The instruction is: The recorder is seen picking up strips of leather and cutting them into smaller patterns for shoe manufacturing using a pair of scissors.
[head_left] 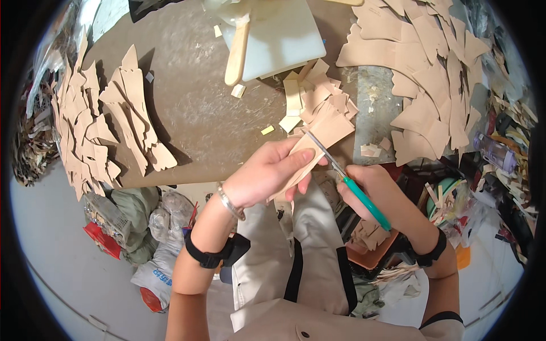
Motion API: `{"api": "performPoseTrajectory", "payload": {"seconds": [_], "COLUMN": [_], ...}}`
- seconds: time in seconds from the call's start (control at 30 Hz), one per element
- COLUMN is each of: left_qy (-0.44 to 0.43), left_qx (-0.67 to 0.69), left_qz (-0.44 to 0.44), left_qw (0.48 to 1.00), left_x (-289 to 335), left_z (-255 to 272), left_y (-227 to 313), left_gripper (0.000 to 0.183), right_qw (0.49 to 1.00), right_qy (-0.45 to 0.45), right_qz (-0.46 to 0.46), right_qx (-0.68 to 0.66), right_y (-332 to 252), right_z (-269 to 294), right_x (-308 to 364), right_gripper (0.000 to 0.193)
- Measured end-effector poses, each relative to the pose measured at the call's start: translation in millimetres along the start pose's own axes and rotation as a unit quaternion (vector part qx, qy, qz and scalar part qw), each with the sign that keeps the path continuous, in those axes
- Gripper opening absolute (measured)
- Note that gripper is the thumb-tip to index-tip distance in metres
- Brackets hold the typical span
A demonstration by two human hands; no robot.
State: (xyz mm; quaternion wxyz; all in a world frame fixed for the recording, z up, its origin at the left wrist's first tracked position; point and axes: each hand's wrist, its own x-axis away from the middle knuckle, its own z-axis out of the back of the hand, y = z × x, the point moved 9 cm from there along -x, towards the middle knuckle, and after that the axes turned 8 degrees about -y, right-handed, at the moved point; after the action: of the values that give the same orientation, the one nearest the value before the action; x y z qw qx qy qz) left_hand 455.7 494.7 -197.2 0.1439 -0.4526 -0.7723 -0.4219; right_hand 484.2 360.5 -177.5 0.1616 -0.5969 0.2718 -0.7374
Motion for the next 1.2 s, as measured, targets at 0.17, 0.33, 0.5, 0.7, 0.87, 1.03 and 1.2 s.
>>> {"api": "performPoseTrajectory", "payload": {"seconds": [0.17,0.33,0.5,0.7,0.87,1.03,1.2], "left_qy": [-0.016,-0.028,-0.078,-0.075,-0.033,-0.021,-0.02], "left_qx": [0.046,0.068,0.093,0.115,0.111,0.12,0.083], "left_qz": [-0.002,-0.059,-0.025,0.071,0.036,-0.007,-0.018], "left_qw": [0.999,0.996,0.992,0.988,0.993,0.992,0.996], "left_x": [-11.4,4.7,12.9,30.4,36.2,39.3,30.3], "left_z": [9.5,-13.0,-32.3,-29.9,-25.0,-23.9,-30.2], "left_y": [-13.7,-7.8,-11.0,-33.6,-22.2,-2.8,-1.4], "left_gripper": [0.033,0.054,0.048,0.034,0.031,0.029,0.028], "right_qw": [0.995,0.941,0.903,0.905,0.917,0.995,0.991], "right_qy": [0.037,0.132,0.177,0.198,0.126,0.023,-0.025], "right_qz": [-0.036,0.022,0.112,0.091,0.006,0.087,0.111], "right_qx": [-0.091,-0.312,-0.374,-0.366,-0.378,-0.035,0.067], "right_y": [34.2,9.0,-2.2,-10.9,5.6,10.5,-11.9], "right_z": [-8.5,-4.0,21.5,34.0,21.1,8.2,2.3], "right_x": [-12.5,-18.3,-17.2,-4.7,13.1,51.7,40.1], "right_gripper": [0.02,0.021,0.037,0.033,0.024,0.031,0.032]}}
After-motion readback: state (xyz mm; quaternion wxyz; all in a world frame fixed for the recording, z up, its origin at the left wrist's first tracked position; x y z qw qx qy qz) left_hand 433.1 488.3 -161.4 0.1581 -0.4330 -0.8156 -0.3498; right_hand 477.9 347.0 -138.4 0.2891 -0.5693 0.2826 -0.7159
